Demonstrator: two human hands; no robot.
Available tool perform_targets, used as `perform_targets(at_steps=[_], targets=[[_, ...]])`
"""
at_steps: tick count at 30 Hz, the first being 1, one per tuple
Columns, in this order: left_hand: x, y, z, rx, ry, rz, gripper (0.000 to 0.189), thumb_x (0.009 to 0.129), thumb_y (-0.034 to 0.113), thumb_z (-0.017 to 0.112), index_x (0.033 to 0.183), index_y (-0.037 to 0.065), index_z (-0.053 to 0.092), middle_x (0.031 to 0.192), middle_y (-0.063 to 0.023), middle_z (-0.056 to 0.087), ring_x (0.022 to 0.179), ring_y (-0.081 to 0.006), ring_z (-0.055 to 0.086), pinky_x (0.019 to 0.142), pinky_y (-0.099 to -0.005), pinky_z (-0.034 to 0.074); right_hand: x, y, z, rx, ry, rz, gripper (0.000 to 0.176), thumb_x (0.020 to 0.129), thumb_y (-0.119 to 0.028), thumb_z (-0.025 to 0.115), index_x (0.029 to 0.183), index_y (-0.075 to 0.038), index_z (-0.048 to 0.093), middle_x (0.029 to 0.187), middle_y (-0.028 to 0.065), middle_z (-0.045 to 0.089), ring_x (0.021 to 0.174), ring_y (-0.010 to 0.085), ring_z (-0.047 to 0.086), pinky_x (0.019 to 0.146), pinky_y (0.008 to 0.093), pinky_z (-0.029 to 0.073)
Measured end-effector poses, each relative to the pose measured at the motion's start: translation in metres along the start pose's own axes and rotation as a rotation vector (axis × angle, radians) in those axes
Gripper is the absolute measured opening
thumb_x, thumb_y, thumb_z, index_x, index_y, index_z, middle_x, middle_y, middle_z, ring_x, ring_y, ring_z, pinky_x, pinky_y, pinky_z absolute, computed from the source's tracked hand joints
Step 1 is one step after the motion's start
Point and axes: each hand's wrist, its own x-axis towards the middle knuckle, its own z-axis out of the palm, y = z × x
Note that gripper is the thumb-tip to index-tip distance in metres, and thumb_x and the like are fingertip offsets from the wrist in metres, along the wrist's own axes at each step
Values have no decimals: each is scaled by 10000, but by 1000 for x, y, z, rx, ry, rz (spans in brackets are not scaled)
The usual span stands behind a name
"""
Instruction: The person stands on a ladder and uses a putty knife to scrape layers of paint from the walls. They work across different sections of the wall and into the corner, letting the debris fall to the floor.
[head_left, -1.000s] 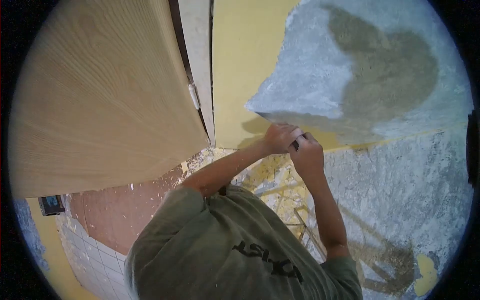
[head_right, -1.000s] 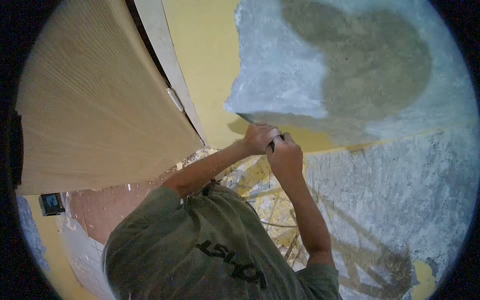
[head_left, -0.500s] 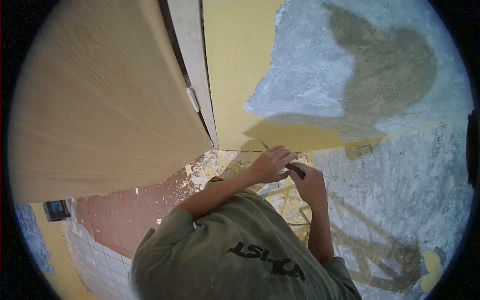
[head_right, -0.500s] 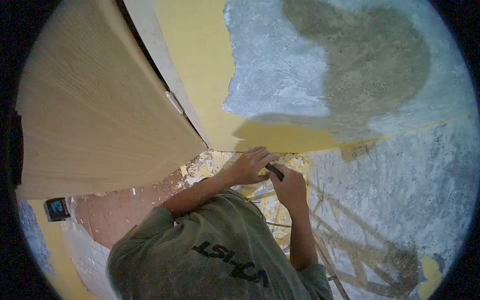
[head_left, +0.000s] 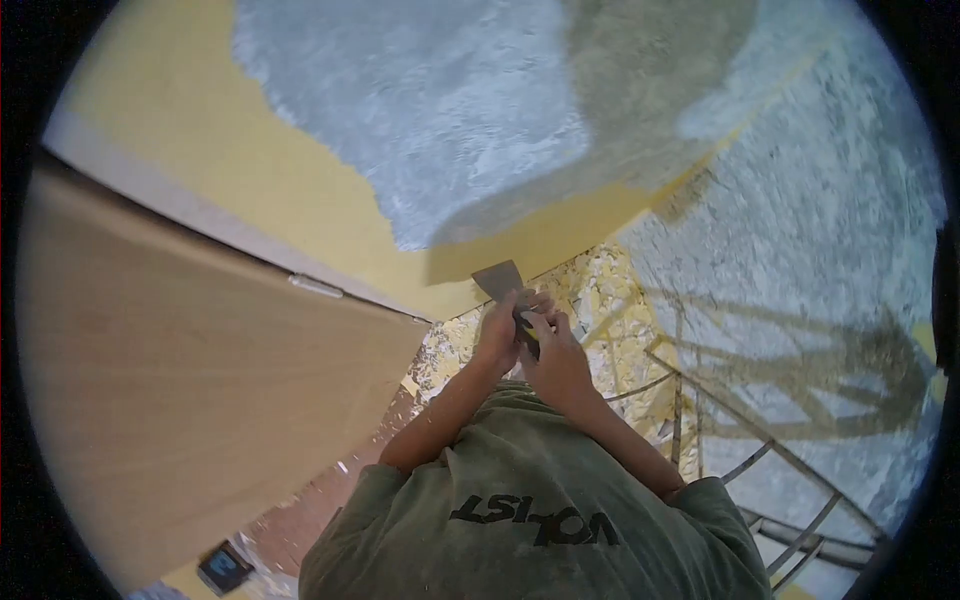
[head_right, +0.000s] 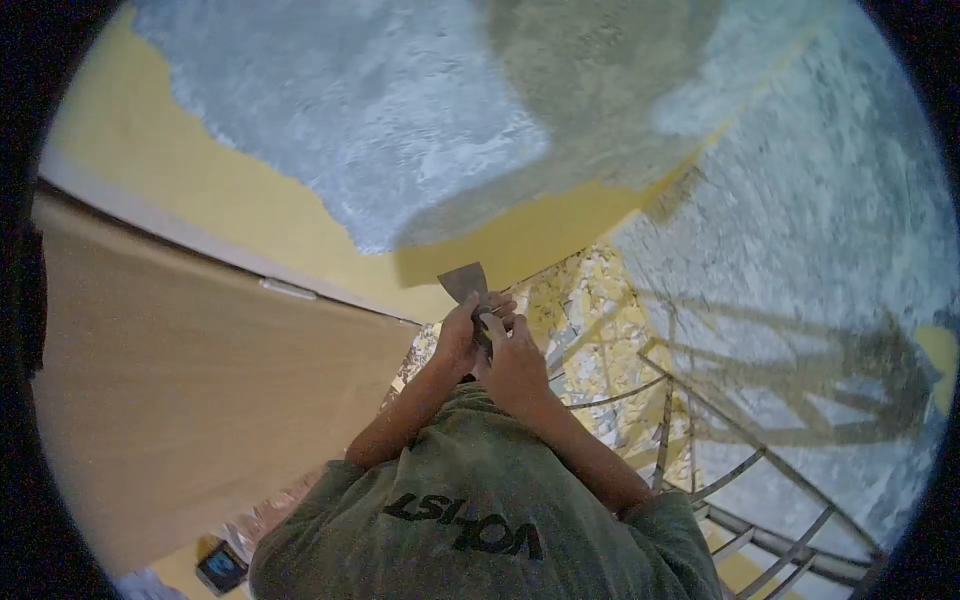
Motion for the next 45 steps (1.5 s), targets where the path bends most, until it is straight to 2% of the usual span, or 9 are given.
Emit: perform_targets(at_steps=[3, 5, 8, 12, 14, 27, 33, 41, 45], targets=[[7, 1, -10, -12, -36, -62, 461, 943, 334, 344, 1197, -49, 386, 1143, -171, 516, 1045, -266, 510, 876, -384, 452, 2, 1, 12, 307, 137, 82, 336, 780, -159, 594, 1081, -37, 508, 894, 137, 507, 795, 276, 559, 644, 378, 476], [9, 1, -14, -13, -92, -73, 466, 940, 349, 345, 1198, -37, 398, 1147, -160, 518, 1062, -255, 503, 887, -382, 446, 11, 4, 8, 1207, -236, 773, 274, 812, -169, 569, 1051, -58, 493, 825, 84, 508, 657, 169, 527, 486, 283, 434], [2, 6, 3, 66, 7, -53, 466, 935, 358, 356, 1180, -32, 431, 1150, -160, 517, 1054, -260, 510, 878, -379, 453, 18, 27, 18, 1687, -428, 924, 200, 853, -205, 525, 1000, -76, 483, 745, 46, 499, 544, 99, 460, 379, 204, 323], [18, 12, -23, 61, 25, -91, 454, 928, 352, 383, 1168, -28, 445, 1126, -151, 536, 1024, -263, 534, 851, -370, 472, 31, 14, 17, 1878, -295, 925, 205, 901, -276, 450, 892, -73, 480, 695, 42, 491, 477, 87, 411, 337, 192, 263], [27, 24, -41, 24, -111, -253, 425, 924, 337, 405, 1178, -3, 428, 1120, -136, 546, 997, -256, 552, 813, -362, 494, 41, 5, 25, 1792, -231, 936, 227, 909, -303, 436, 891, -78, 462, 679, 36, 474, 473, 85, 401, 339, 189, 256], [32, 67, -35, 151, 200, -219, 292, 893, 309, 474, 1007, 40, 494, 888, -74, 565, 786, -190, 574, 678, -309, 501, 64, -40, 44, 1515, -84, 907, 249, 918, -274, 396, 1087, -113, 482, 690, -1, 446, 479, 79, 408, 358, 193, 286], [31, 57, -20, 221, 196, -164, 291, 900, 337, 451, 807, 66, 505, 673, -41, 527, 614, -165, 539, 561, -297, 471, 59, -37, 59, 1182, -3, 790, 377, 899, -242, 386, 1188, -6, 439, 774, 116, 547, 527, 143, 507, 403, 290, 422], [45, 58, 3, 336, 251, -119, 342, 924, 345, 401, 717, 76, 448, 611, -39, 450, 575, -147, 455, 526, -288, 397, 70, -15, 82, 814, 218, 608, 392, 862, -226, 410, 1141, 40, 485, 1085, 274, 534, 1049, 396, 497, 914, 416, 378], [54, 51, -5, 360, 207, -165, 363, 927, 368, 393, 696, 91, 432, 590, -22, 424, 554, -138, 431, 512, -287, 391, 70, -5, 73, 820, 124, 633, 391, 862, -225, 410, 1135, 45, 487, 1108, 270, 522, 1041, 387, 504, 909, 425, 384]])
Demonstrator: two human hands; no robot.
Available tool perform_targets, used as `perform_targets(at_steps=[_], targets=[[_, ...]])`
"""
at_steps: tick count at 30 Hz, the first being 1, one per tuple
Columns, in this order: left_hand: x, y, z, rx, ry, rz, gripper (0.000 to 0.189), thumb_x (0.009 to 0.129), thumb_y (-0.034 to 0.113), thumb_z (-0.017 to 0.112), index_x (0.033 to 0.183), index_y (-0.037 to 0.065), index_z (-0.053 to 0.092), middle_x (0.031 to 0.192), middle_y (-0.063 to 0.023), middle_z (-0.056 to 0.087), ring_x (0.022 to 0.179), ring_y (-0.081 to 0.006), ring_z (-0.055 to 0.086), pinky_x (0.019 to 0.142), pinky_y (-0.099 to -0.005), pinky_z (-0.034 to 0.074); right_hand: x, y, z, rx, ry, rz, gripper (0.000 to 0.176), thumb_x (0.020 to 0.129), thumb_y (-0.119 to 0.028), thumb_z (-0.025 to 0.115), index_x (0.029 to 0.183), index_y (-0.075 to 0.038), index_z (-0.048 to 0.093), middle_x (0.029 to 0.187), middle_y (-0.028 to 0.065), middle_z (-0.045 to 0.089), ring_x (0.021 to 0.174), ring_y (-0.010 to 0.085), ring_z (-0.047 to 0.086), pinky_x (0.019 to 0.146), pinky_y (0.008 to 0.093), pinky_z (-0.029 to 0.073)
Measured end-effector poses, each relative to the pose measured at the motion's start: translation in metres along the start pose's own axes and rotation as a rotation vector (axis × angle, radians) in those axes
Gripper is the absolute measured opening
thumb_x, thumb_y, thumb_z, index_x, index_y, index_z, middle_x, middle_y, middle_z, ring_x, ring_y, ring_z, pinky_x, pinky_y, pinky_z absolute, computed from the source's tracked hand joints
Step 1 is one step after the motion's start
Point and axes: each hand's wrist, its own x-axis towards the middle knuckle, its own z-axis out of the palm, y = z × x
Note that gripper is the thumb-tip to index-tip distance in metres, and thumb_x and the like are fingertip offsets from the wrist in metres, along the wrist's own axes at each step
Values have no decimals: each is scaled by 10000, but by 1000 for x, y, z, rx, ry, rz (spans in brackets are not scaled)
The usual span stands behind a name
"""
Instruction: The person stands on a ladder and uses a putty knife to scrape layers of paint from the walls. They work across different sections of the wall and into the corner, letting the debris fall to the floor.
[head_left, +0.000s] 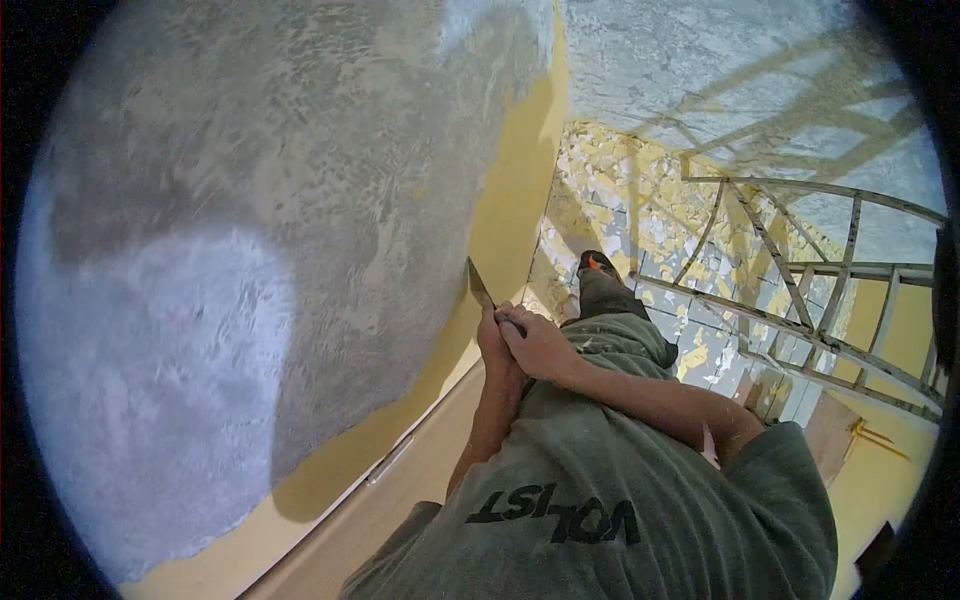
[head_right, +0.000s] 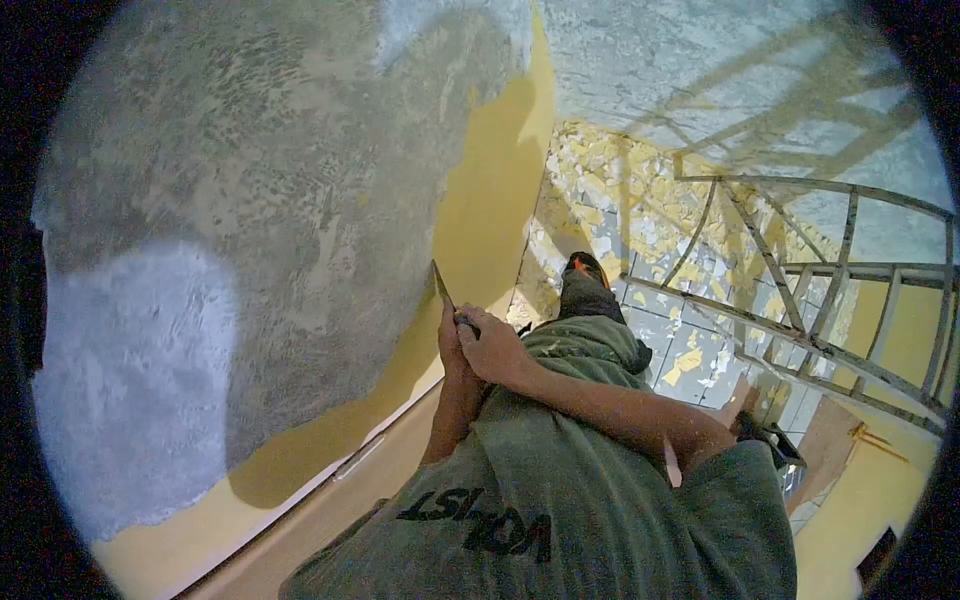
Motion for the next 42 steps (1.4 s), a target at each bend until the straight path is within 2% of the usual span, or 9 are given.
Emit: perform_targets(at_steps=[7, 18, 20, 24, 26, 32, 38, 40, 42], targets=[[26, -18, 8, 97, 144, -13, 375, 916, 417, 415, 717, 102, 458, 603, -4, 442, 531, -130, 432, 485, -275, 387, 16, 13, -11, 19, 11, 56, 411, 869, -232, 392, 1154, 54, 466, 1123, 265, 513, 1046, 387, 500, 929, 423, 374], [3, -6, -24, 146, 98, 17, 372, 902, 436, 435, 807, 80, 483, 676, -32, 504, 582, -134, 490, 518, -288, 427, -4, 18, 22, 100, 170, -100, 376, 885, -222, 374, 1086, 68, 506, 1016, 269, 549, 1004, 401, 503, 869, 414, 388], [5, 4, -30, 167, -68, -17, 346, 907, 406, 439, 814, 78, 497, 688, -31, 514, 589, -140, 504, 522, -290, 440, -5, 6, 16, 196, 46, 14, 368, 885, -223, 369, 1075, 66, 497, 963, 269, 565, 950, 409, 526, 824, 431, 405], [46, -4, -29, 363, 10, 100, 313, 911, 369, 443, 849, 73, 520, 703, -25, 518, 613, -140, 512, 545, -280, 445, 31, 12, 15, 211, 128, 73, 359, 887, -230, 374, 1064, 59, 491, 926, 268, 571, 907, 415, 539, 789, 444, 413], [65, -4, -22, 131, -67, -60, 294, 915, 346, 442, 881, 71, 539, 731, -18, 522, 641, -133, 509, 566, -273, 436, 55, 22, 8, 275, 19, 141, 347, 880, -229, 366, 1096, 17, 481, 1008, 287, 544, 944, 442, 526, 855, 469, 405], [25, 1, -13, 186, -38, 19, 337, 909, 394, 446, 856, 73, 531, 688, -12, 510, 598, -131, 491, 534, -272, 422, -1, -7, -3, 171, 111, -35, 357, 889, -217, 369, 1079, 57, 495, 988, 303, 551, 973, 400, 535, 840, 430, 405], [21, 3, 0, 100, -76, 10, 378, 915, 416, 419, 808, 75, 543, 658, -15, 510, 588, -121, 493, 521, -266, 414, 2, -10, -5, 49, 61, 63, 383, 890, -216, 374, 1146, 55, 462, 1020, 317, 523, 976, 425, 511, 850, 433, 404], [23, -2, 3, 430, 125, 59, 401, 908, 431, 425, 783, 72, 553, 674, -22, 529, 590, -121, 512, 507, -269, 414, 4, -1, -4, 42, 95, 14, 380, 892, -214, 371, 1147, 53, 460, 1016, 314, 526, 967, 427, 514, 847, 437, 406], [32, -13, -23, 327, 33, 81, 410, 903, 441, 429, 783, 70, 555, 668, -24, 530, 583, -125, 515, 501, -271, 414, 3, 2, -3, 16, 87, 27, 381, 899, -212, 363, 1161, 53, 441, 1014, 308, 534, 963, 433, 516, 841, 450, 406]])
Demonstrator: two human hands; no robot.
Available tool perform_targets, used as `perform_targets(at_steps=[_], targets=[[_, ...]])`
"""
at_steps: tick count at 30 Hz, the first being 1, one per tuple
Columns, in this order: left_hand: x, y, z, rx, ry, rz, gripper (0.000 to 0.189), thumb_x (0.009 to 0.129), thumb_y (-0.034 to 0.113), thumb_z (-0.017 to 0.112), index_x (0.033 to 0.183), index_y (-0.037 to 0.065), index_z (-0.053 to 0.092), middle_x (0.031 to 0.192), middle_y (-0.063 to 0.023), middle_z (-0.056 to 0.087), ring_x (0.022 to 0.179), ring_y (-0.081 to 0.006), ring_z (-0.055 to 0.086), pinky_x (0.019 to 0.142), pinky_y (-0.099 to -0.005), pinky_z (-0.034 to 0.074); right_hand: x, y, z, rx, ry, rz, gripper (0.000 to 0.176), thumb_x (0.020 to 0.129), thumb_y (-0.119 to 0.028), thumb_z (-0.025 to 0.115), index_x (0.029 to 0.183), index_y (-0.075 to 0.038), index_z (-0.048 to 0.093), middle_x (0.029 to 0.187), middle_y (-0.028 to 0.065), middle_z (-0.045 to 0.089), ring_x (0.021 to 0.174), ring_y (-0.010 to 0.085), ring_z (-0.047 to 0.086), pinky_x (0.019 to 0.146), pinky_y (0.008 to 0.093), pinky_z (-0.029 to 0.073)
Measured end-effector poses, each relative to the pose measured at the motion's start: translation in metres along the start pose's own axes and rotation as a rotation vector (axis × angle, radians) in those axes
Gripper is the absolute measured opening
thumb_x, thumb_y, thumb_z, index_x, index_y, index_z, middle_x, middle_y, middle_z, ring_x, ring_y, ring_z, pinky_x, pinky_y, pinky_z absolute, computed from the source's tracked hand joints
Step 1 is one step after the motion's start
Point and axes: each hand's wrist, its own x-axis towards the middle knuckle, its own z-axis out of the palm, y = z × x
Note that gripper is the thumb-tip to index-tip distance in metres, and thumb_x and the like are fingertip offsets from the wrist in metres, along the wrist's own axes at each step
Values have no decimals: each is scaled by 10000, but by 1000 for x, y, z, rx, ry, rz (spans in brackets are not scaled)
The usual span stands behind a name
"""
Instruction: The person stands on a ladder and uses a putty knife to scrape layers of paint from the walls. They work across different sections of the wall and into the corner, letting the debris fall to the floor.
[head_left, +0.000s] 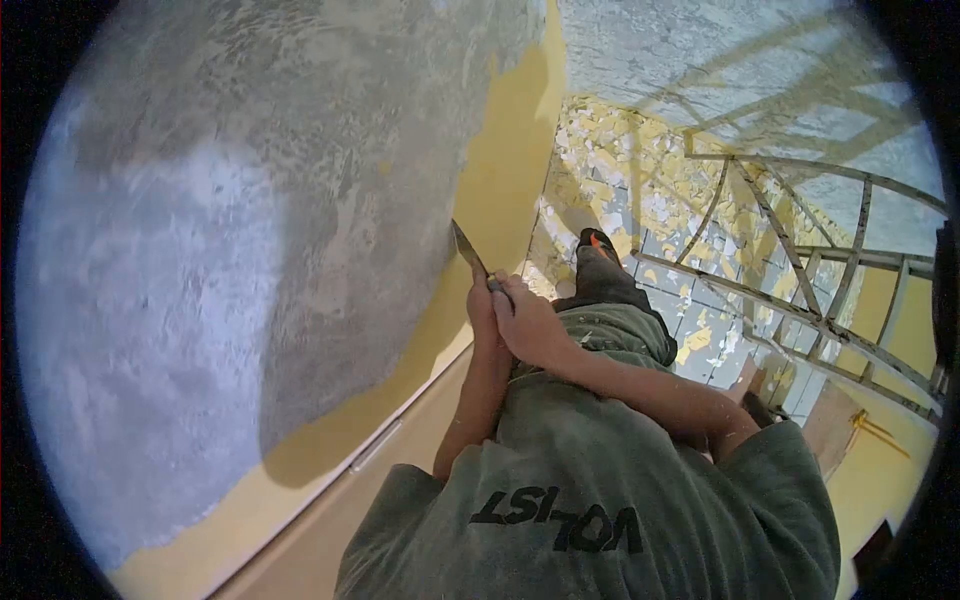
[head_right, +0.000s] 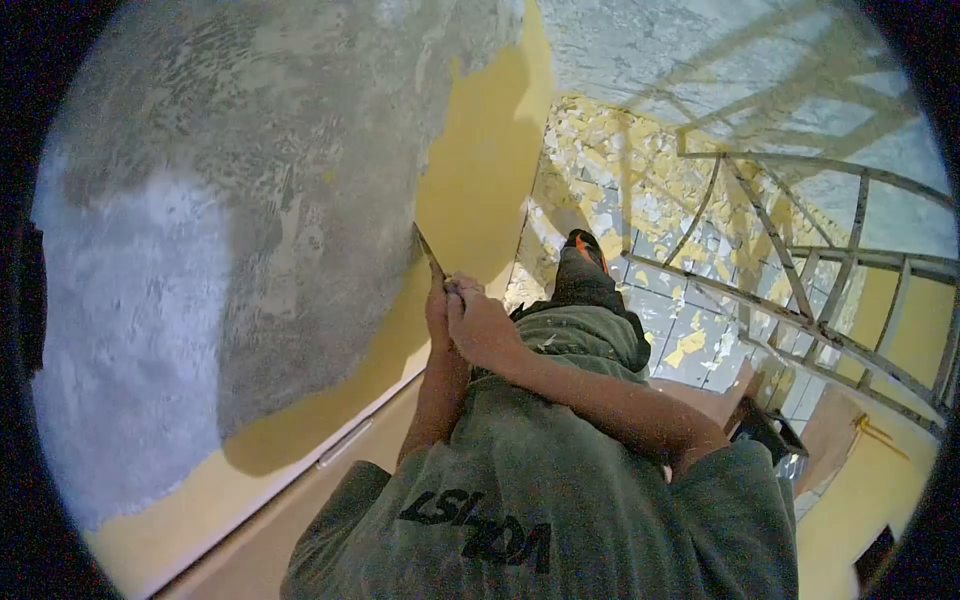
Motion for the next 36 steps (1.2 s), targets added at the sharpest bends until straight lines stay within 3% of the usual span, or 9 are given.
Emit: perform_targets(at_steps=[6, 8, 12, 17, 27, 29, 32, 34, 36], targets=[[18, 18, -11, 1, -155, -10, 412, 907, 432, 427, 757, 65, 538, 608, -38, 513, 529, -145, 504, 488, -286, 417, -1, -19, 15, 80, -22, -16, 434, 904, -215, 339, 1204, 97, 370, 1104, 320, 491, 1028, 446, 478, 901, 449, 380], [18, 16, -8, -463, -274, -106, 414, 906, 430, 431, 716, 69, 506, 597, -45, 509, 522, -153, 502, 496, -287, 425, 2, -8, 18, 44, 33, -45, 441, 902, -210, 341, 1213, 102, 356, 1105, 322, 489, 1027, 448, 477, 906, 453, 376], [14, 21, -1, -484, -206, -171, 394, 905, 420, 438, 723, 72, 470, 566, -42, 475, 510, -165, 486, 495, -290, 423, 1, -15, 10, 59, -32, -18, 443, 894, -208, 348, 1215, 97, 354, 1117, 329, 475, 1023, 449, 477, 907, 459, 372], [33, 4, -6, -179, -295, 61, 355, 917, 398, 419, 781, 73, 460, 563, -34, 449, 505, -174, 473, 479, -291, 417, 1, -6, 12, 31, 65, -87, 446, 893, -224, 340, 1200, 96, 381, 1176, 335, 427, 1048, 450, 458, 921, 457, 360], [24, 17, 13, -388, -246, -73, 336, 913, 392, 432, 791, 85, 492, 596, -34, 491, 522, -153, 491, 480, -281, 420, -4, 4, 7, 5, 131, -232, 427, 891, -223, 332, 1215, 49, 396, 1180, 319, 435, 1097, 427, 443, 932, 441, 358], [44, -1, -1, -231, -15, -36, 314, 911, 381, 439, 831, 91, 532, 616, -24, 508, 520, -152, 492, 494, -273, 424, 6, 1, 4, 22, 175, -285, 413, 891, -226, 334, 1199, 37, 412, 1151, 321, 457, 1075, 429, 460, 915, 449, 369], [122, -14, -26, -134, -449, -85, 303, 908, 365, 446, 890, 86, 562, 668, -24, 533, 578, -157, 518, 548, -274, 445, 35, -1, 4, 59, 126, -32, 380, 890, -229, 341, 1145, 36, 436, 1117, 316, 483, 1050, 414, 491, 900, 459, 371], [85, 18, 22, -115, -367, -60, 301, 908, 356, 447, 909, 78, 562, 704, -30, 541, 618, -158, 529, 578, -274, 453, 53, -14, -14, 276, 11, 218, 355, 890, -243, 350, 1065, 42, 468, 954, 259, 567, 854, 363, 590, 735, 431, 464], [45, 20, 44, -95, -261, -67, 301, 908, 348, 449, 928, 70, 562, 739, -35, 549, 659, -158, 540, 609, -275, 462, 55, 5, -21, 208, 47, 103, 384, 883, -239, 362, 1135, 38, 444, 995, 275, 550, 882, 392, 570, 767, 442, 456]])
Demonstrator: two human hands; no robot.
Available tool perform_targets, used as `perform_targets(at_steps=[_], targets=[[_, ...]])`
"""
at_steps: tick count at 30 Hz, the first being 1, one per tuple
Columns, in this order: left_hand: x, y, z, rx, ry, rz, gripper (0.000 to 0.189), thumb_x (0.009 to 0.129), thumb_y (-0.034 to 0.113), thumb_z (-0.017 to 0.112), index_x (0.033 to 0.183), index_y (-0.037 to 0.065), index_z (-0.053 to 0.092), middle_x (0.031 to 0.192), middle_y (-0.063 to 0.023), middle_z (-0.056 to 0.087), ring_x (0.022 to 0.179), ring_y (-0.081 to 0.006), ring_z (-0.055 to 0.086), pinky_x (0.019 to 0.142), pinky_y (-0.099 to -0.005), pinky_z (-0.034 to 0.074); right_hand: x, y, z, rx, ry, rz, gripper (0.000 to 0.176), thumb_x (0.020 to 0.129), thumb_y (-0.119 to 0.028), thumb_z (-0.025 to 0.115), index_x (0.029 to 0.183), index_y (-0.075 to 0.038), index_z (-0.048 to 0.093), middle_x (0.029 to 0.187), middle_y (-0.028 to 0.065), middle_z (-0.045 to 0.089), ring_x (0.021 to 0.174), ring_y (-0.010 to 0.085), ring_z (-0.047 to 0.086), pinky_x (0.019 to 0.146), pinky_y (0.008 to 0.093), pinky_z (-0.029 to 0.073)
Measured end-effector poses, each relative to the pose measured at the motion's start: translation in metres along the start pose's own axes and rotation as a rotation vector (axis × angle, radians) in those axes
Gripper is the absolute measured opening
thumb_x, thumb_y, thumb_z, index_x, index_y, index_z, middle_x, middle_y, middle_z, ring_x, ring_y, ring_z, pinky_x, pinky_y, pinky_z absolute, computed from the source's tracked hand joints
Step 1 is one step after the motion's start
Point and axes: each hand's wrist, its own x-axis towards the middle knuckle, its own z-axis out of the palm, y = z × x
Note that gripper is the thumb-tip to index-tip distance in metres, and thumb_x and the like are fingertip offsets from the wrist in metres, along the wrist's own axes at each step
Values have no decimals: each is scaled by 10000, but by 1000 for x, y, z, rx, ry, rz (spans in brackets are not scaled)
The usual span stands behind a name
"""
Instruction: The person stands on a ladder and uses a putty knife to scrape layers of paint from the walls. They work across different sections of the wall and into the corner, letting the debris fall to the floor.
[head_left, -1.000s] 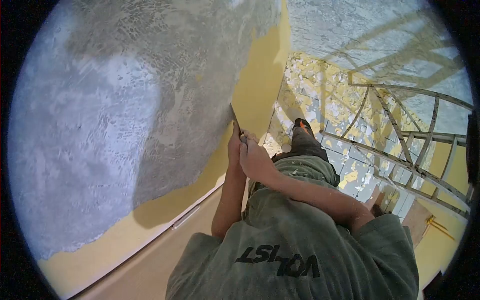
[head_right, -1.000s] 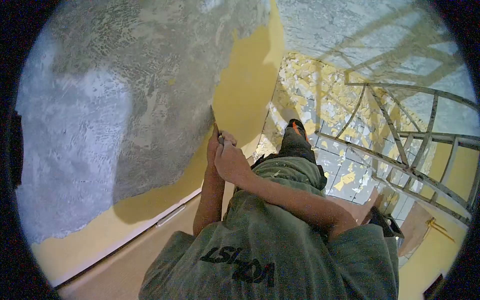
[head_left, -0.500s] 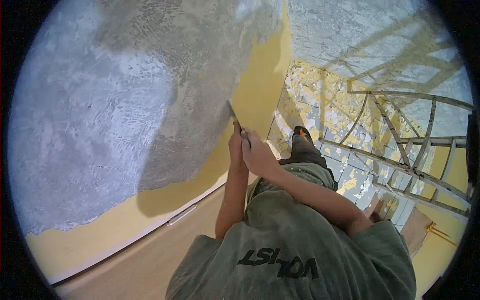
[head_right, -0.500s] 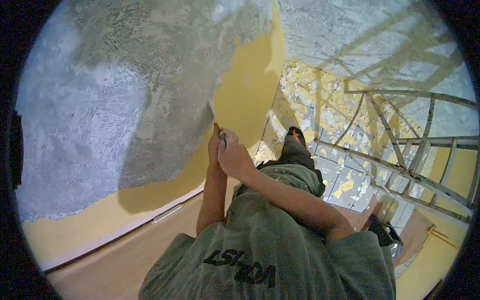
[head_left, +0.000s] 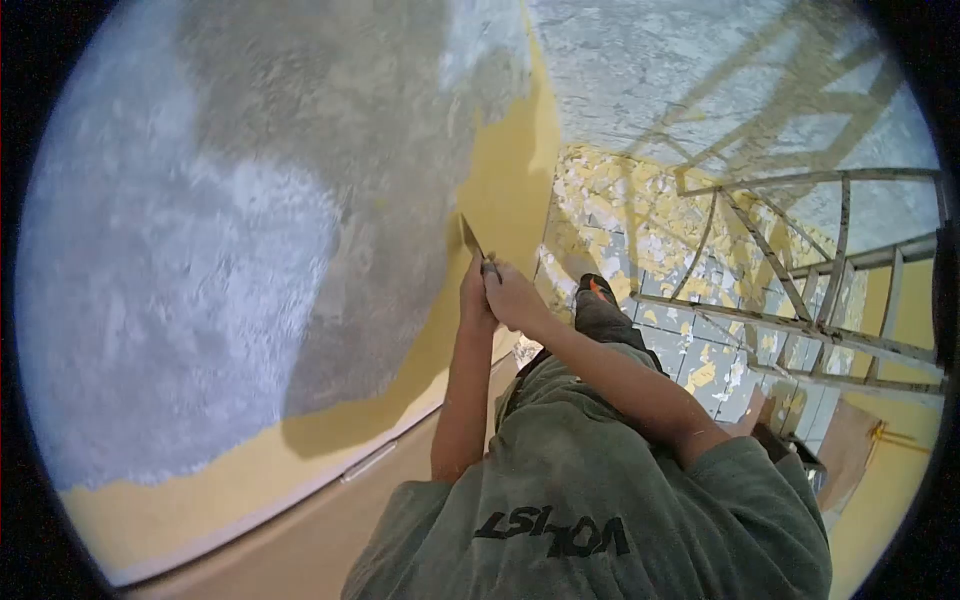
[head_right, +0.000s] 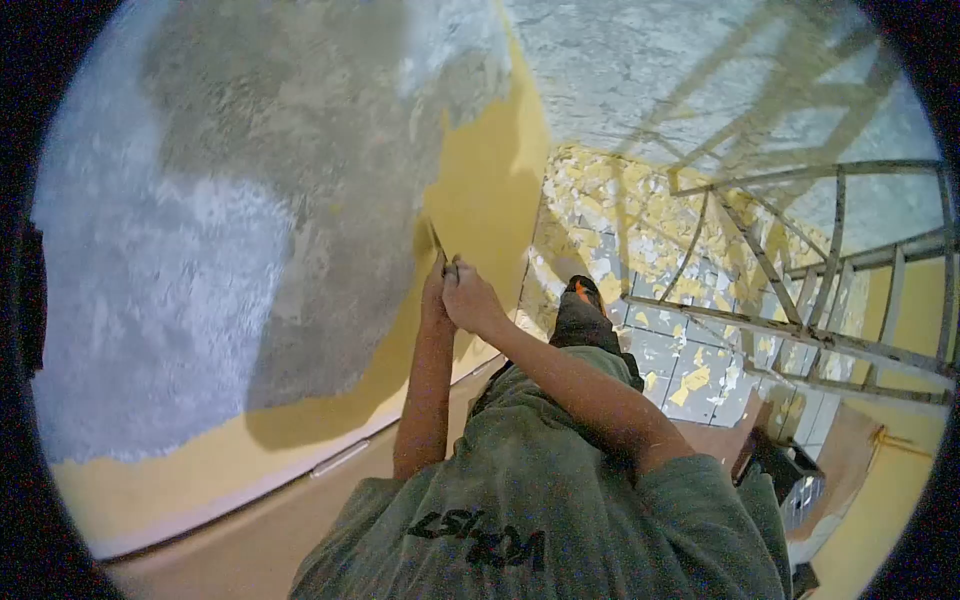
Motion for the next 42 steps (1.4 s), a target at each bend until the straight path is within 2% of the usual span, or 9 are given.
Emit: perform_targets(at_steps=[2, 4, 7, 11, 16, 19, 21, 25, 42], targets=[[-16, -12, 7, -47, -28, 69, 329, 915, 353, 425, 948, 55, 559, 813, -47, 562, 748, -156, 553, 662, -288, 473, 2, 39, -3, -67, 24, -119, 429, 876, -235, 374, 1206, 34, 421, 1036, 292, 532, 910, 422, 549, 800, 453, 448], [-17, -28, -5, -14, -20, -3, 347, 920, 356, 411, 959, 43, 555, 848, -57, 569, 776, -159, 557, 676, -294, 474, 7, 82, 3, -150, 208, -543, 424, 879, -260, 397, 1221, -13, 448, 925, 218, 580, 678, 315, 607, 570, 389, 495], [-23, -29, 7, 6, 52, -64, 356, 921, 345, 415, 995, 23, 544, 898, -79, 583, 822, -180, 567, 711, -310, 479, -24, 36, -23, 293, -132, 69, 434, 876, -264, 425, 1270, -83, 432, 773, 112, 569, 503, 181, 531, 403, 303, 430], [-13, 3, 38, -24, 68, 19, 410, 928, 375, 386, 1007, 6, 547, 920, -83, 590, 811, -166, 573, 681, -290, 478, -5, -7, -37, 476, -174, 92, 438, 874, -249, 425, 1296, -133, 420, 672, 51, 512, 476, 136, 471, 377, 276, 394], [86, 12, 7, -188, -288, 48, 319, 929, 313, 417, 1032, 39, 545, 902, -44, 585, 812, -169, 554, 739, -300, 458, 42, -38, -40, 282, -153, 22, 426, 866, -194, 389, 1266, -55, 429, 858, 155, 590, 621, 242, 570, 555, 344, 479], [80, 21, 37, 64, -83, 125, 325, 933, 348, 404, 955, 59, 552, 807, -19, 550, 736, -120, 532, 673, -258, 456, 85, -28, -35, -144, 172, -175, 394, 877, -189, 394, 1259, -113, 456, 853, 161, 614, 639, 328, 591, 588, 378, 471], [78, 24, 43, -19, -47, 63, 348, 931, 371, 401, 956, 59, 552, 805, -14, 543, 724, -115, 520, 664, -253, 444, 61, -30, -41, -161, 287, -553, 407, 868, -173, 368, 1260, -85, 436, 1052, 228, 571, 907, 430, 557, 821, 407, 435], [106, 32, 61, -110, -86, 39, 366, 920, 405, 415, 953, 61, 536, 760, -5, 515, 692, -126, 503, 640, -258, 437, 99, -62, -60, -30, 44, -128, 394, 856, -138, 366, 1219, -17, 460, 1194, 253, 470, 1083, 410, 463, 932, 415, 369], [140, 42, 94, -71, -66, 27, 369, 928, 394, 392, 988, 59, 533, 821, -33, 550, 722, -146, 524, 686, -279, 446, 107, -102, -100, -107, 61, -150, 408, 850, -151, 376, 1245, -73, 447, 1169, 246, 488, 1065, 406, 476, 931, 422, 373]])
